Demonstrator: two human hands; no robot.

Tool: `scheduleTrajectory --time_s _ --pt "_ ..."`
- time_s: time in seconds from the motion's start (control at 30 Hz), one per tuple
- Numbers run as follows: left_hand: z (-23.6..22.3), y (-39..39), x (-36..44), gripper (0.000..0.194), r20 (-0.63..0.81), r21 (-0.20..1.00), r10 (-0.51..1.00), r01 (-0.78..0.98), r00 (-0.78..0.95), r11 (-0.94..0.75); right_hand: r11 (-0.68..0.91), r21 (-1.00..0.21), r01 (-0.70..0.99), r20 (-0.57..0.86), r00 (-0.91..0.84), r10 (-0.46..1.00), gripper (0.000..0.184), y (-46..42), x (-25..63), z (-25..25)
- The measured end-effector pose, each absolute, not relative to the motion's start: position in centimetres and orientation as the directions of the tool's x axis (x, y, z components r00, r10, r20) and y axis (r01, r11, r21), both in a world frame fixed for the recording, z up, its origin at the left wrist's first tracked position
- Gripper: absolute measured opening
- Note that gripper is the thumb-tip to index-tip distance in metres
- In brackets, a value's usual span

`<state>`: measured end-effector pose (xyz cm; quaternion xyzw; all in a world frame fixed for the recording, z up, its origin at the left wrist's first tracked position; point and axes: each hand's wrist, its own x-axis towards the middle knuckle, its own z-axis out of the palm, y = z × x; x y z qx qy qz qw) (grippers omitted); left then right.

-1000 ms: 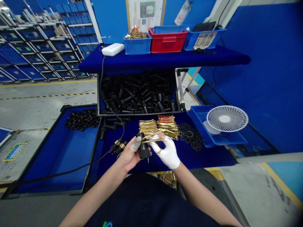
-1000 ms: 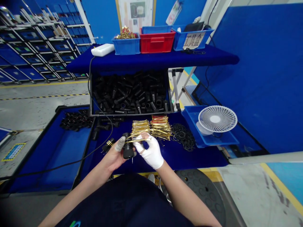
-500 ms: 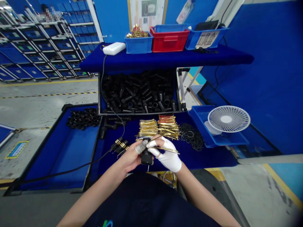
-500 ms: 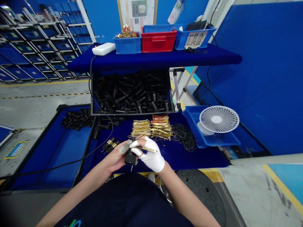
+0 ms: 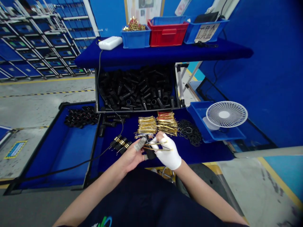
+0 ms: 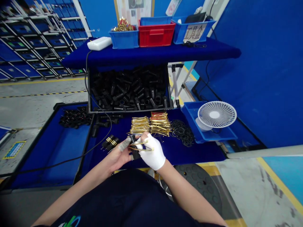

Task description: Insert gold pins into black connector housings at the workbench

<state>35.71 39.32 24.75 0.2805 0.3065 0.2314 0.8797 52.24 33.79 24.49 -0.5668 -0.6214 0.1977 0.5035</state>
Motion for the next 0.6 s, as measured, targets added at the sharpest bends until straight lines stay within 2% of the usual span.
scheduleTrajectory --time_s 0.1,0.17,0.23,0.33,0.47,0.6 --pt "25.1 39.7 35.6 0.052 -0.409 0.708 0.626 -0.202 0.664 0.677 0.283 -0.785 0.551 0.367 0.046 0.929 0.009 33.6 52.7 24.7" --pt "25.1 39.7 35.6 0.054 -0.386 0.735 0.669 -0.226 0.635 0.639 0.193 -0.827 0.528 0.301 0.126 0.945 0.013 33.8 53.1 24.7" --pt "24.7 39.6 35.7 0.048 -0.386 0.729 0.688 -0.253 0.615 0.636 0.085 -0.862 0.500 0.221 0.219 0.950 0.017 34.1 53.5 24.3" --pt "23.8 39.2 36.0 0.037 -0.402 0.750 0.686 -0.211 0.607 0.627 0.047 -0.877 0.479 0.173 0.223 0.959 0.015 34.2 53.5 23.8" --pt "23.3 39.3 36.2 0.037 -0.380 0.797 0.674 -0.145 0.634 0.586 0.132 -0.890 0.437 0.216 0.147 0.965 0.017 33.6 53.2 23.9" --pt "23.7 40.3 35.9 0.040 -0.423 0.777 0.654 -0.120 0.628 0.618 0.382 -0.791 0.478 0.363 -0.136 0.922 0.020 33.3 53.7 23.9"
